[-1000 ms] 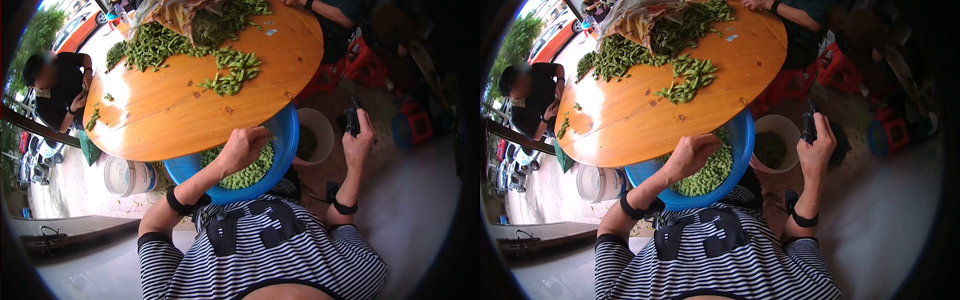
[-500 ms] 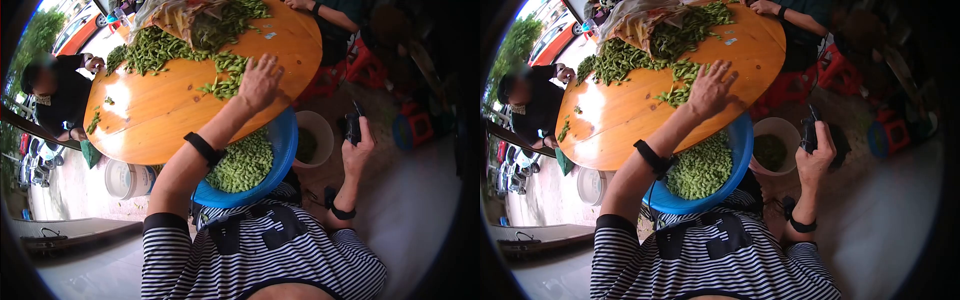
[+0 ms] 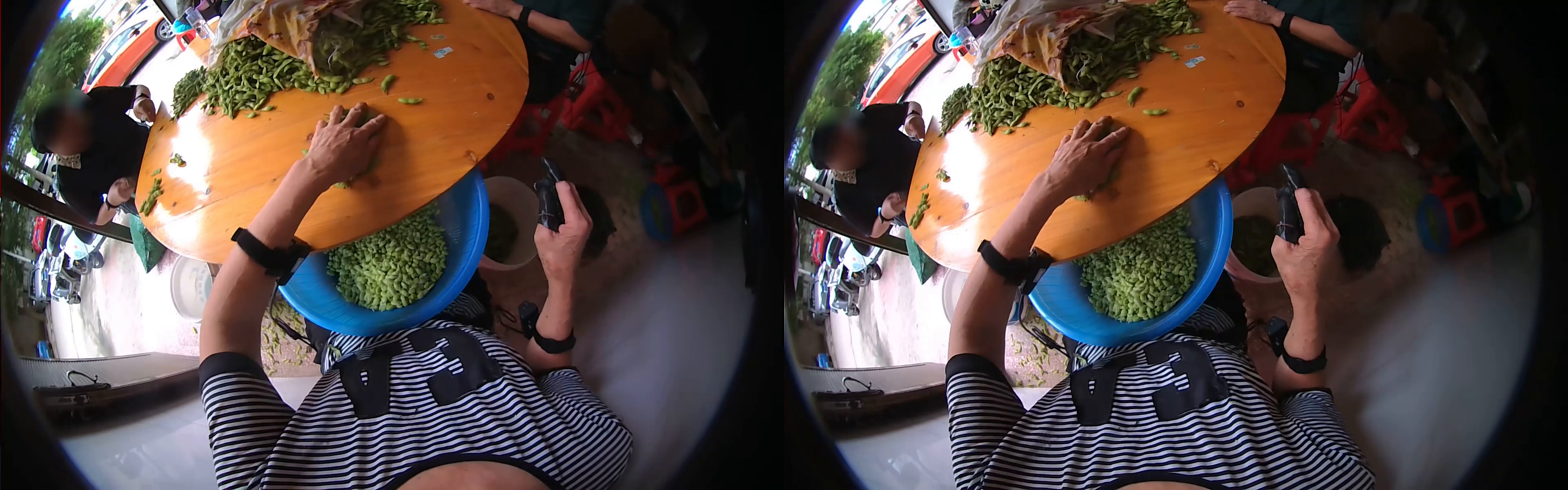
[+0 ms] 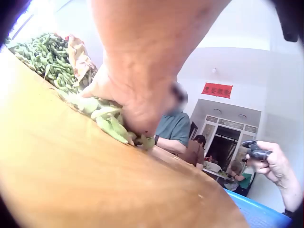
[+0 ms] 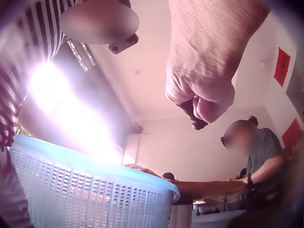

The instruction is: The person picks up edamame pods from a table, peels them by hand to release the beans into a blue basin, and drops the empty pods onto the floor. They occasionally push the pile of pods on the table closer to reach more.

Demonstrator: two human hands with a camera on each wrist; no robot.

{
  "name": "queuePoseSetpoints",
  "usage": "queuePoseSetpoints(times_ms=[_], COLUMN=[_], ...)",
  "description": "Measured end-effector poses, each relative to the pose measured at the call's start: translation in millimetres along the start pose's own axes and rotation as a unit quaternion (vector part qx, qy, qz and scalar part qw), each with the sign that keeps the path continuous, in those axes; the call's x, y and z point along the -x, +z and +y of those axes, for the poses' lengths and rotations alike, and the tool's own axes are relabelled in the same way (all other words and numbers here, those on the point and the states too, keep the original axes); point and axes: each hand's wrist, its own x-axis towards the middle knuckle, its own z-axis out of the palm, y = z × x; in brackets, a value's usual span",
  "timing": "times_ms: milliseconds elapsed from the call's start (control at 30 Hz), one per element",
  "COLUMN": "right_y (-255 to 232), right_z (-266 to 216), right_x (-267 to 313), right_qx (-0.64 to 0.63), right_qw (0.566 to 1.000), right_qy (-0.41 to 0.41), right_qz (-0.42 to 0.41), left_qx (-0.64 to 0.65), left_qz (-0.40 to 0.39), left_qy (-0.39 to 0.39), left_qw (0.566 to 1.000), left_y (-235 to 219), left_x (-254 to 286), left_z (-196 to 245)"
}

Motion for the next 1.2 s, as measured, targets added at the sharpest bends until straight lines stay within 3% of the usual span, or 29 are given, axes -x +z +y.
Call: queuePoseSetpoints(times_ms=[233, 300, 433, 500, 533, 600, 633, 700, 767, 833, 867, 933, 967, 1033, 1067, 1100, 1200], right_y=[14, 17, 17, 15, 16, 14, 13, 14, 15, 16, 18, 22, 25, 35, 38, 40, 44], right_z=[-15, -16, -22, -21, -18, -15, -12, -5, -4, -11, -15, -23, -25, -27, -28, -32, -45], right_x=[1, 1, 3, 2, 3, 5, 6, 9, 10, 11, 11, 10, 9, 8, 8, 6, -1], right_qx=[-0.01, -0.01, -0.013, -0.001, 0.002, 0.0, -0.002, -0.016, -0.013, 0.002, 0.001, -0.022, -0.022, -0.072, -0.081, -0.08, -0.106], right_qw=[0.999, 0.999, 0.998, 0.998, 0.998, 0.997, 0.997, 0.998, 0.998, 0.998, 0.998, 0.996, 0.996, 0.994, 0.994, 0.994, 0.987], right_qy=[-0.023, -0.023, -0.023, -0.025, -0.03, -0.017, -0.016, -0.011, -0.016, -0.01, -0.009, -0.006, -0.007, -0.037, -0.044, -0.044, -0.064], right_qz=[-0.04, -0.048, -0.059, -0.065, -0.064, -0.072, -0.073, -0.055, -0.055, -0.068, -0.068, -0.085, -0.085, -0.071, -0.065, -0.066, -0.097], left_qx=[0.168, 0.197, 0.232, 0.102, 0.103, 0.033, 0.032, 0.152, 0.173, 0.19, 0.189, 0.16, 0.161, 0.25, 0.277, 0.278, 0.385], left_qz=[-0.015, 0.096, 0.121, 0.18, 0.181, 0.073, 0.071, 0.128, 0.12, 0.082, 0.08, -0.022, -0.022, 0.049, 0.085, 0.085, 0.163], left_qy=[0.082, 0.073, 0.039, -0.062, -0.065, 0.119, 0.119, 0.141, 0.135, 0.203, 0.203, 0.184, 0.184, 0.187, 0.133, 0.132, 0.031], left_qw=[0.982, 0.973, 0.965, 0.976, 0.976, 0.99, 0.99, 0.97, 0.968, 0.957, 0.957, 0.969, 0.97, 0.949, 0.948, 0.948, 0.908], left_y=[-34, -34, -19, 14, 33, 64, 49, 25, 31, 7, -6, -26, -26, -34, -36, -43, -45], left_x=[36, 8, -66, -102, -117, -134, -121, -89, -72, -36, -22, 1, 5, 13, 19, 22, 31], left_z=[-18, -20, 4, -1, -12, -29, -19, 5, 15, 30, 32, 28, 20, 10, 8, 6, 4])
